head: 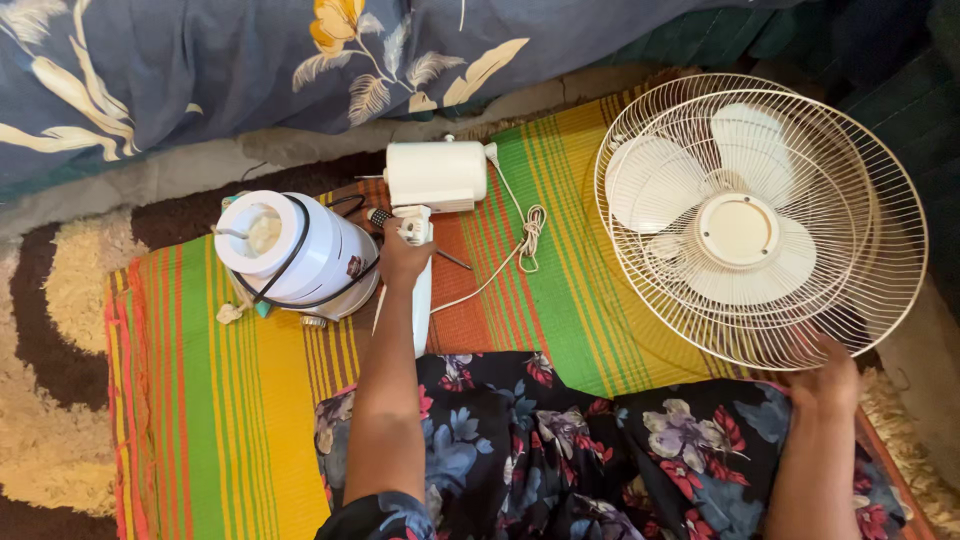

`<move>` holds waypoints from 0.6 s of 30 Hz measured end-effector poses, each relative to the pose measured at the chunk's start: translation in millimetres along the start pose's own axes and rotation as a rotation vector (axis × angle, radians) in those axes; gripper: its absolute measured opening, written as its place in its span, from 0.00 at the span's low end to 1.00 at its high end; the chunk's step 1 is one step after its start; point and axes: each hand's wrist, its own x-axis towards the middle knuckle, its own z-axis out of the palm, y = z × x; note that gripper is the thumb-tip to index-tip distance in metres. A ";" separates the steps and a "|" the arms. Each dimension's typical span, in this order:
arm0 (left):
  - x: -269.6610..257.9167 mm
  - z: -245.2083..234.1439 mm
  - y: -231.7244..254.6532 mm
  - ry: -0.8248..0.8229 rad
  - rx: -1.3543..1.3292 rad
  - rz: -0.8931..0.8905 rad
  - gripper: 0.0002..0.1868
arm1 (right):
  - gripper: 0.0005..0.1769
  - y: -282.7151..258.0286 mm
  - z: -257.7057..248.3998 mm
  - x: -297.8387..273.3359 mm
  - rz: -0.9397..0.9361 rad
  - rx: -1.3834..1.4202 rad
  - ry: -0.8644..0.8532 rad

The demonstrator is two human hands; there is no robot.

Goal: The person sits on a mat and assembles a white electric fan. They wipe the fan cage with a cloth, then attach the fan blades to the motor hub. Finally, they secure the front cage onto the fan assembly.

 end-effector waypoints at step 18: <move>-140.4 2.5 2.4 -0.018 0.207 0.683 0.24 | 0.20 17.8 -34.7 30.5 0.105 -0.237 -0.046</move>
